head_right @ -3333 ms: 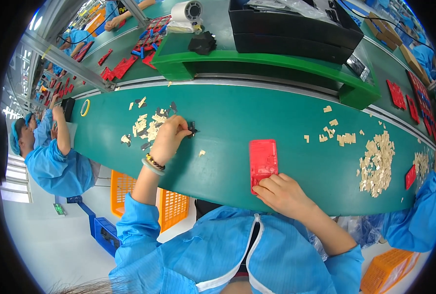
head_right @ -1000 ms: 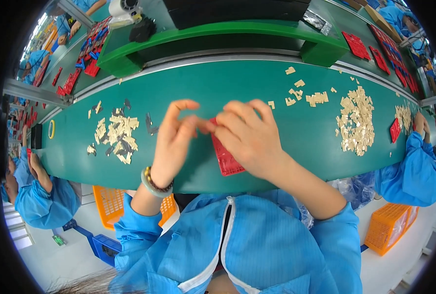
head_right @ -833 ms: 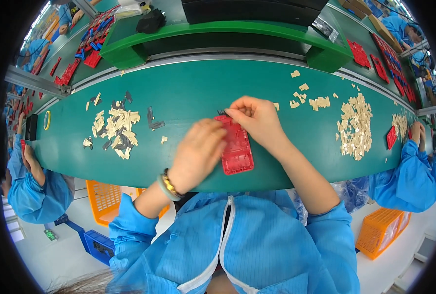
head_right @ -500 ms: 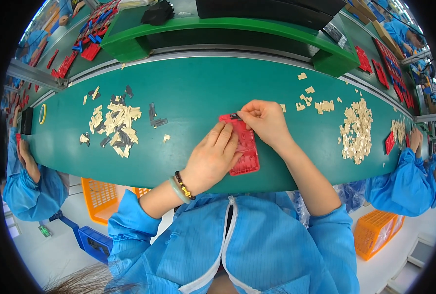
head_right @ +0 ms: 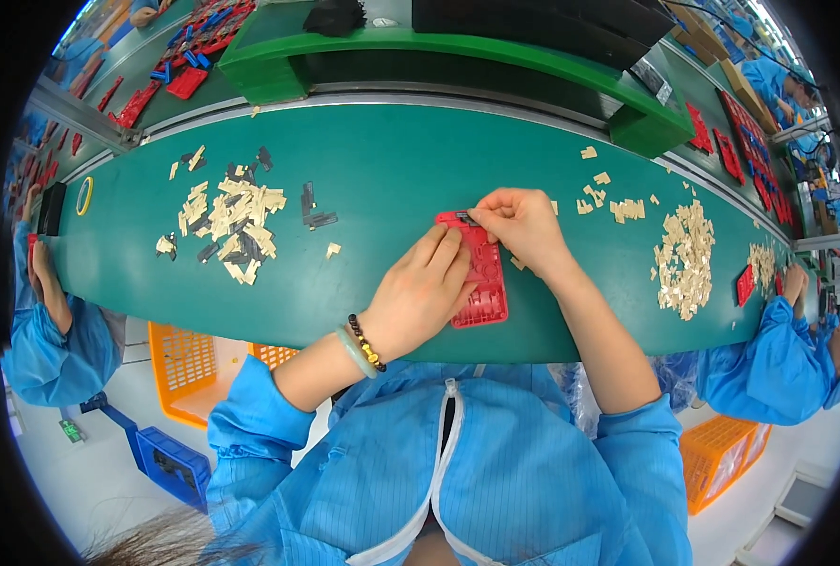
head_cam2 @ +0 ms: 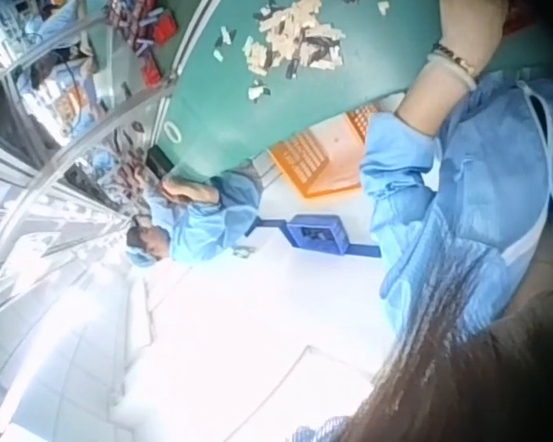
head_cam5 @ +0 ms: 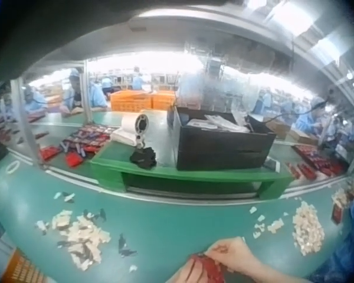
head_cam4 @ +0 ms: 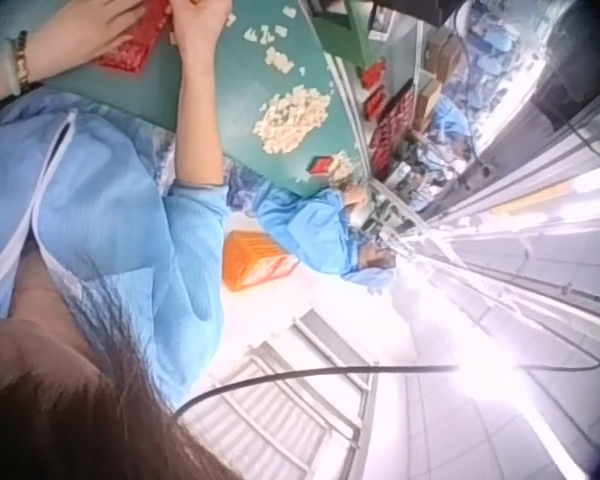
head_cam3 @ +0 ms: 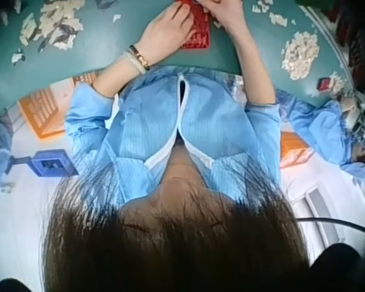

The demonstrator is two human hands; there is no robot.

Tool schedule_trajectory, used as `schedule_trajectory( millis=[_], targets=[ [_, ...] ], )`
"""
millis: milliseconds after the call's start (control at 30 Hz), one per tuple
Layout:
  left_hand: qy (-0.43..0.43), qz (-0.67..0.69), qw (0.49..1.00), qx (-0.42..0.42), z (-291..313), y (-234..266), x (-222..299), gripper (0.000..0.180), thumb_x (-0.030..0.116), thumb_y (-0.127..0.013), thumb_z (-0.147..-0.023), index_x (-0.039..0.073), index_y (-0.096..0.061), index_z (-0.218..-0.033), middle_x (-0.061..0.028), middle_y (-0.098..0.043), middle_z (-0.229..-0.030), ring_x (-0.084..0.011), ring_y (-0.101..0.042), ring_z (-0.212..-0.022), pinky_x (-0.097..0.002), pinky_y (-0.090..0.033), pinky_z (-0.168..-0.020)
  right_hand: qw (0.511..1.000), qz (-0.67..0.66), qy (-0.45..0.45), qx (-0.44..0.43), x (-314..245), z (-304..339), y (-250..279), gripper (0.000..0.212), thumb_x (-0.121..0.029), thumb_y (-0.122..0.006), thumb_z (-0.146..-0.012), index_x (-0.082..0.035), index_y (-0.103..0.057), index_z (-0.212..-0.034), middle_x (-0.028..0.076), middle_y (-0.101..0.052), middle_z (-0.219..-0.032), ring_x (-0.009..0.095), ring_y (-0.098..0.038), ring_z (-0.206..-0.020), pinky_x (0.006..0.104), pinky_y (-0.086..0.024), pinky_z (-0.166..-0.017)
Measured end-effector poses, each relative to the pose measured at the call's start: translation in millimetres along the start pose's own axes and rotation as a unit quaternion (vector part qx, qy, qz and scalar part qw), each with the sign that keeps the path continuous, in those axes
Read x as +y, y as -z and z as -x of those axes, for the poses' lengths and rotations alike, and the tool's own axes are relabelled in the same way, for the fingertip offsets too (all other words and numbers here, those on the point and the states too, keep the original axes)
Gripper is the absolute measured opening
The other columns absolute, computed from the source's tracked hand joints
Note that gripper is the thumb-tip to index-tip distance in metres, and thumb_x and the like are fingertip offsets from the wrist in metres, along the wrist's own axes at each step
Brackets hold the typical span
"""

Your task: The person assembles small components onto a red plastic housing by hand at an assembly station on a production line.

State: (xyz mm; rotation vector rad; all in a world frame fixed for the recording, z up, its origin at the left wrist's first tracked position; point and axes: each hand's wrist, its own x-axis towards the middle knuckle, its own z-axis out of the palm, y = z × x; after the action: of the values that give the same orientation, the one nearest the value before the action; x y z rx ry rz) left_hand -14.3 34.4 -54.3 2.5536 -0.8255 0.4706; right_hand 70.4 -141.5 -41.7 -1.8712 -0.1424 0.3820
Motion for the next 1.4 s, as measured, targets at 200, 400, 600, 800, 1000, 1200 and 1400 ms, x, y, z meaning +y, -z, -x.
schedule_trajectory(
  millis=[200, 400, 600, 800, 1000, 1200, 1400],
  targets=[
    [-0.003, -0.009, 1.000, 0.011, 0, -3, 1, 0.037, 0.023, -0.064, -0.085, -0.005, -0.060, -0.109, -0.0204, -0.054, -0.122, -0.0337, -0.050, -0.120, -0.0389, -0.048, -0.096, 0.999, 0.011, -0.037, 0.010, -4, 2, 1, 0.010, -0.009, -0.069, -0.087, 0.000, -0.067, -0.087, -0.001, -0.060, -0.064, 0.002, -0.049, -0.054, 0.0169, -0.035, -0.045],
    [-0.002, 0.005, 1.000, 0.009, 0, -3, 0, 0.039, 0.022, -0.066, -0.083, -0.005, -0.059, -0.110, -0.0213, -0.054, -0.122, -0.0336, -0.050, -0.120, -0.0389, -0.048, -0.096, 0.999, 0.003, -0.047, 0.005, -15, 3, -6, 0.010, -0.007, -0.067, -0.086, 0.003, -0.068, -0.084, 0.001, -0.062, -0.063, 0.004, -0.052, -0.053, 0.0187, -0.039, -0.047],
    [0.016, 0.046, 0.998, 0.028, -2, -1, 0, 0.035, 0.018, -0.064, -0.081, -0.006, -0.058, -0.104, -0.0238, -0.053, -0.119, -0.0362, -0.049, -0.117, -0.0409, -0.044, -0.100, 0.998, 0.039, -0.037, 0.012, -8, 2, -7, 0.011, -0.007, -0.069, -0.085, 0.004, -0.068, -0.085, 0.003, -0.064, -0.064, 0.005, -0.055, -0.056, 0.0226, -0.043, -0.050],
    [0.015, 0.089, 0.996, 0.013, -12, 3, -6, 0.034, 0.012, -0.065, -0.076, -0.003, -0.058, -0.105, -0.0216, -0.053, -0.119, -0.0350, -0.050, -0.114, -0.0430, -0.044, -0.096, 0.934, 0.322, 0.139, 0.070, -5, 19, -8, 0.013, -0.013, -0.069, -0.082, -0.005, -0.070, -0.092, 0.007, -0.065, -0.067, 0.018, -0.062, -0.055, 0.0282, -0.048, -0.053],
    [0.023, 0.118, 0.989, 0.092, -12, -10, -9, 0.026, 0.013, -0.062, -0.077, -0.002, -0.059, -0.098, -0.0150, -0.058, -0.103, -0.0301, -0.054, -0.100, -0.0388, -0.045, -0.089, 0.850, 0.424, 0.278, 0.143, 8, 38, -14, 0.013, -0.014, -0.063, -0.086, -0.011, -0.068, -0.098, 0.005, -0.061, -0.080, 0.025, -0.062, -0.065, 0.0342, -0.049, -0.055],
    [0.049, -0.020, 0.994, 0.091, -30, -21, 4, 0.014, 0.015, -0.056, -0.078, 0.003, -0.063, -0.083, -0.0101, -0.057, -0.087, -0.0234, -0.055, -0.087, -0.0338, -0.044, -0.078, 0.837, 0.439, 0.289, 0.152, 11, 48, -6, 0.015, -0.012, -0.061, -0.087, -0.008, -0.066, -0.101, 0.009, -0.059, -0.083, 0.024, -0.061, -0.069, 0.0328, -0.048, -0.059],
    [0.071, -0.093, 0.991, 0.067, -29, -31, 8, 0.016, 0.019, -0.059, -0.077, 0.011, -0.072, -0.079, -0.0060, -0.056, -0.091, -0.0227, -0.050, -0.094, -0.0356, -0.040, -0.081, 0.896, 0.358, 0.255, 0.059, 4, 103, -13, 0.023, -0.010, -0.068, -0.080, -0.004, -0.062, -0.101, 0.010, -0.057, -0.093, 0.022, -0.060, -0.077, 0.0338, -0.049, -0.066]
  ],
)
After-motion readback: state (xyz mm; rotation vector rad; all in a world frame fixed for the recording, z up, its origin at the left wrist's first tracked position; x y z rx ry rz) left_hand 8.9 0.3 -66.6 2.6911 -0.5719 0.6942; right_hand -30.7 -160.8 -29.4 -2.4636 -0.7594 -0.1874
